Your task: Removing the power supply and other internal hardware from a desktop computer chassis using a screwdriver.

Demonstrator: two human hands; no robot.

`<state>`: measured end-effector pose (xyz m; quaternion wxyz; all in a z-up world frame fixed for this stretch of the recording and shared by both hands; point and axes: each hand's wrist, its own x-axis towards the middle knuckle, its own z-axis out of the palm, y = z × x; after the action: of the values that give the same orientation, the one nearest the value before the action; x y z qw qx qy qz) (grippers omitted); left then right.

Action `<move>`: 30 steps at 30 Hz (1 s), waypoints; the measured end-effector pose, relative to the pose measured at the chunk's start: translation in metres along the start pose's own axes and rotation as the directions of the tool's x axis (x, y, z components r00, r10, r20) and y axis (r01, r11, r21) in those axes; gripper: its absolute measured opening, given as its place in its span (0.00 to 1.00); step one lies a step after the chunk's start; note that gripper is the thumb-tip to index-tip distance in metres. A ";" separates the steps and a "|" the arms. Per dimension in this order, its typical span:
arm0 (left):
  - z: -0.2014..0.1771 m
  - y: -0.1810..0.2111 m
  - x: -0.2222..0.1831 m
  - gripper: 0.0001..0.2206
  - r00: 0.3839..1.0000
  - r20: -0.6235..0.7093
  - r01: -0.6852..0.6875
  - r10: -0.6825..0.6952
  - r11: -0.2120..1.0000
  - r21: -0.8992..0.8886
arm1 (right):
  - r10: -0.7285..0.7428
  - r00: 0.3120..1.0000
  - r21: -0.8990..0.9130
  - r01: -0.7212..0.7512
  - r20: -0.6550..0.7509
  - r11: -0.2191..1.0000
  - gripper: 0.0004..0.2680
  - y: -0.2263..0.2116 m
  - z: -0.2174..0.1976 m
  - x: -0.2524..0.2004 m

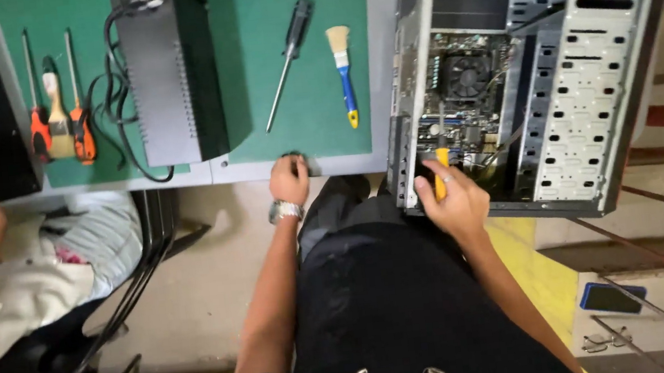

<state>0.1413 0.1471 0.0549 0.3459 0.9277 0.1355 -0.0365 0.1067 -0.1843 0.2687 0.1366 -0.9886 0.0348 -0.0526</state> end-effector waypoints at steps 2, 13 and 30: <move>0.007 0.010 -0.006 0.08 0.954 -0.214 -0.183 0.212 0.972 0.149 | -0.002 1.000 -0.007 0.002 0.024 1.000 0.15 -0.002 -0.013 0.005; 0.016 -0.008 0.010 0.07 0.970 -0.128 -0.161 0.206 0.941 0.296 | 0.080 0.996 0.538 -0.088 0.039 0.838 0.10 0.029 -0.046 0.017; -0.112 -0.165 -0.113 0.14 0.945 -0.077 0.296 -0.317 0.732 0.613 | 0.108 0.987 0.412 -0.051 -0.115 0.910 0.08 0.045 -0.030 0.011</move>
<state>-0.0157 0.3144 0.0541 0.0149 0.9534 0.2612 -0.1504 0.1113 -0.2361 0.2863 0.3389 -0.9303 0.0725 -0.1200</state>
